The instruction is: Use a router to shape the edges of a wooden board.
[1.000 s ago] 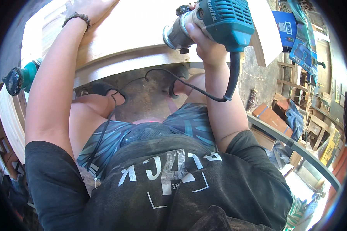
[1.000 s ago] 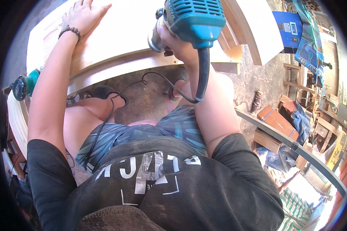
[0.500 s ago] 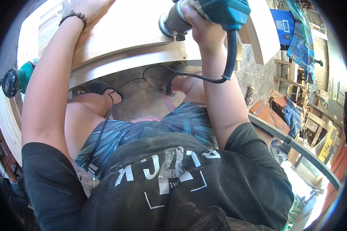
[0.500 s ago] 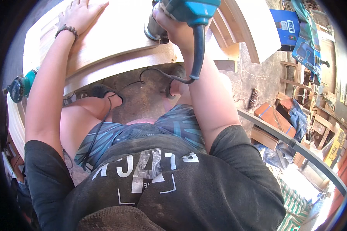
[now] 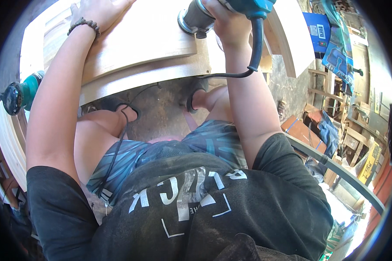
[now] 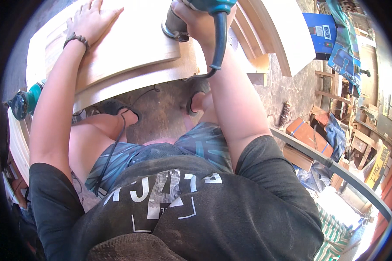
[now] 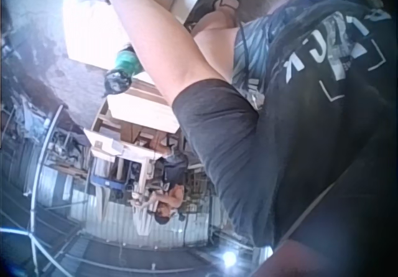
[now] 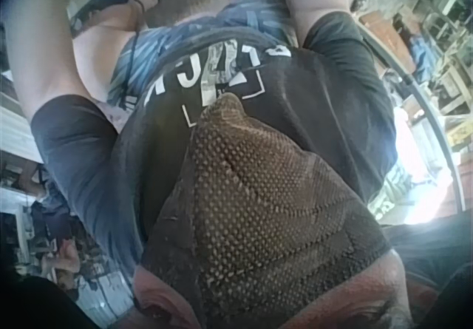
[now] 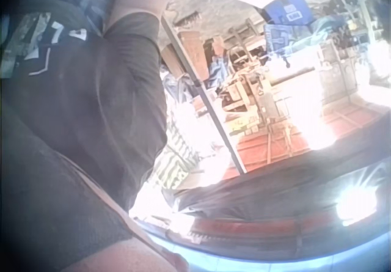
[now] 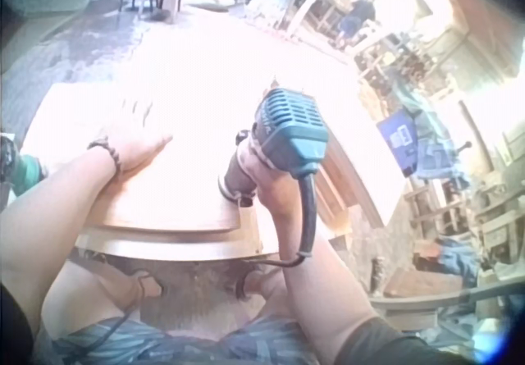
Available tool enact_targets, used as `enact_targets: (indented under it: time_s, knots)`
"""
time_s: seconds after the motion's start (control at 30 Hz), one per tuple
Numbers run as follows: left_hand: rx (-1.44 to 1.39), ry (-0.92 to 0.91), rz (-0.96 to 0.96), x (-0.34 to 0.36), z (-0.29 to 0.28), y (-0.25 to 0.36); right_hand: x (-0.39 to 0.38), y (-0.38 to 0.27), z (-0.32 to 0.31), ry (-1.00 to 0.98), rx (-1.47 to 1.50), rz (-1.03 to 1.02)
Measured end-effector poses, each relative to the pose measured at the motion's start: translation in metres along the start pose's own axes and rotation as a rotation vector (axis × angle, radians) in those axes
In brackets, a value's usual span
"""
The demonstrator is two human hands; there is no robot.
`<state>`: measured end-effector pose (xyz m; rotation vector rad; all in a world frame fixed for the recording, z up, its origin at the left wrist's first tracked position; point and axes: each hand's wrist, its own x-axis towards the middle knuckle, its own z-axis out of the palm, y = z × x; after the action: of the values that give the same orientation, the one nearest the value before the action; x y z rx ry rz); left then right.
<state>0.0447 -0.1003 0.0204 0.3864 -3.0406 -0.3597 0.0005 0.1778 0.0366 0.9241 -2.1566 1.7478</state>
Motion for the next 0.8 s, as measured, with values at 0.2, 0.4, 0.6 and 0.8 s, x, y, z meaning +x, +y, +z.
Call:
enact_targets:
  time_s: [0.2,0.4,0.6,0.8]
  knots:
    - [0.206,0.076,0.021,0.018,0.028,-0.020,0.015,0.003,0.003,-0.052,0.055,0.088]
    - [0.357,0.089,0.026,0.025,0.039,-0.029,0.028,0.004,0.004,-0.027,0.015,0.107]
    - [0.329,0.089,-0.006,0.015,0.025,-0.019,0.045,0.011,0.011,-0.060,-0.046,0.204]
    - [0.321,0.077,0.006,0.014,0.023,-0.018,0.064,0.009,0.022,0.094,0.076,0.194]
